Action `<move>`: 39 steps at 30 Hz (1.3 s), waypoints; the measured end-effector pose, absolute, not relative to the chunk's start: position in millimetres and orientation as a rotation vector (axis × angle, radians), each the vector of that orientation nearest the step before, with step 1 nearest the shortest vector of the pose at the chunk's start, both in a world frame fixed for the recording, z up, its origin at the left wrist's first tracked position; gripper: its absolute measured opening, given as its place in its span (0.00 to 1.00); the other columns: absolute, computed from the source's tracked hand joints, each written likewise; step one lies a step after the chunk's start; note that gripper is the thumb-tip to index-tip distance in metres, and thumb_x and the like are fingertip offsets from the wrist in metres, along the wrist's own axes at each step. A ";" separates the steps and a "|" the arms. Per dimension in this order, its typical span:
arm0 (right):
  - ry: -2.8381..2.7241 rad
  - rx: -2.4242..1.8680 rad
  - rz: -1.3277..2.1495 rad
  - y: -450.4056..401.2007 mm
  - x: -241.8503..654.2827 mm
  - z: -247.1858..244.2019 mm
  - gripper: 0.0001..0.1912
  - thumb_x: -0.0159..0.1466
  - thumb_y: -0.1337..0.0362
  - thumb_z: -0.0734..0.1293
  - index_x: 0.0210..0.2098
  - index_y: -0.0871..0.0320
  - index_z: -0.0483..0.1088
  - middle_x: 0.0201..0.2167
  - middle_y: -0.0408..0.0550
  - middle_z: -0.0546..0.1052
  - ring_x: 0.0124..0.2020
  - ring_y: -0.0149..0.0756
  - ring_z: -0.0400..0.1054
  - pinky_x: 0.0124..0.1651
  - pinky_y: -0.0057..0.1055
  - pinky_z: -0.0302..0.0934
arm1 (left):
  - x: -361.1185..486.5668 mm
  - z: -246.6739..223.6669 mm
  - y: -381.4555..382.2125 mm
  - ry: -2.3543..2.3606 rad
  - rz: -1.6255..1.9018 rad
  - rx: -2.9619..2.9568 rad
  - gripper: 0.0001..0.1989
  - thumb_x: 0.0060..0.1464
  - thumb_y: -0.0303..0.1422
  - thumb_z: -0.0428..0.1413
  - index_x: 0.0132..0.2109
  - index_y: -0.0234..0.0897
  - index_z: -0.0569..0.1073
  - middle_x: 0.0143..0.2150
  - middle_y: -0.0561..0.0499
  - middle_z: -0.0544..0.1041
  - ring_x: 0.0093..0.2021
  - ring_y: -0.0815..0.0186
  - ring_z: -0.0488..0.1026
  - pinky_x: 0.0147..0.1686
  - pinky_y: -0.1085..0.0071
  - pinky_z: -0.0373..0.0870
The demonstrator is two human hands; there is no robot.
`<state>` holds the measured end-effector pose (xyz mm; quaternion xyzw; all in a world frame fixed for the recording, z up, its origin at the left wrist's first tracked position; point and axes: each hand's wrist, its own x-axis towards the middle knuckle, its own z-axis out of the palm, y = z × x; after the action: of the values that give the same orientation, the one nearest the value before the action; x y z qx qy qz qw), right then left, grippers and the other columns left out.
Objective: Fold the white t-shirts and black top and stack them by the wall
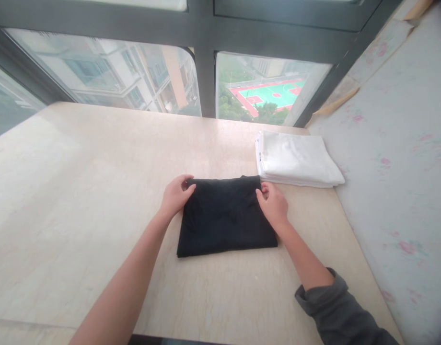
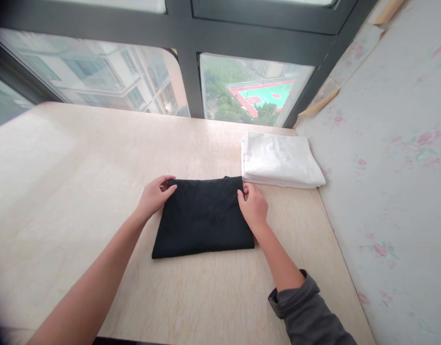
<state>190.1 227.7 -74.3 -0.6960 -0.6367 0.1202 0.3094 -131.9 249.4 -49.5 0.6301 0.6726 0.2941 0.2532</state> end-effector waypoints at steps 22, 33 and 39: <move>-1.633 -1.468 0.752 239.0 168.2 -46.1 0.14 0.64 0.52 0.63 0.39 0.56 0.71 0.39 0.52 0.78 0.40 0.42 0.72 0.42 0.38 0.66 | -154.2 -7.8 167.4 1.934 0.840 1.685 0.12 0.60 0.42 0.52 0.43 0.40 0.72 0.34 0.53 0.77 0.33 0.65 0.74 0.37 0.67 0.70; -1.845 -1.569 0.516 265.2 147.4 -54.2 0.18 0.64 0.63 0.61 0.53 0.60 0.69 0.46 0.58 0.77 0.47 0.47 0.72 0.53 0.46 0.65 | -153.8 -29.2 195.5 2.146 0.704 1.817 0.17 0.58 0.35 0.52 0.53 0.36 0.73 0.47 0.42 0.77 0.44 0.57 0.76 0.48 0.58 0.72; -2.241 -1.255 0.251 180.8 137.9 -37.0 0.22 0.70 0.68 0.55 0.61 0.58 0.67 0.62 0.54 0.69 0.65 0.44 0.59 0.67 0.46 0.56 | -78.8 -17.2 128.6 1.912 0.557 2.406 0.21 0.64 0.33 0.47 0.62 0.35 0.69 0.66 0.40 0.67 0.67 0.50 0.61 0.65 0.50 0.59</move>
<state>137.9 180.8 -37.0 -0.4673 -0.8344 0.0934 0.2771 -78.8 128.6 -17.2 0.7704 0.6121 0.1782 0.0094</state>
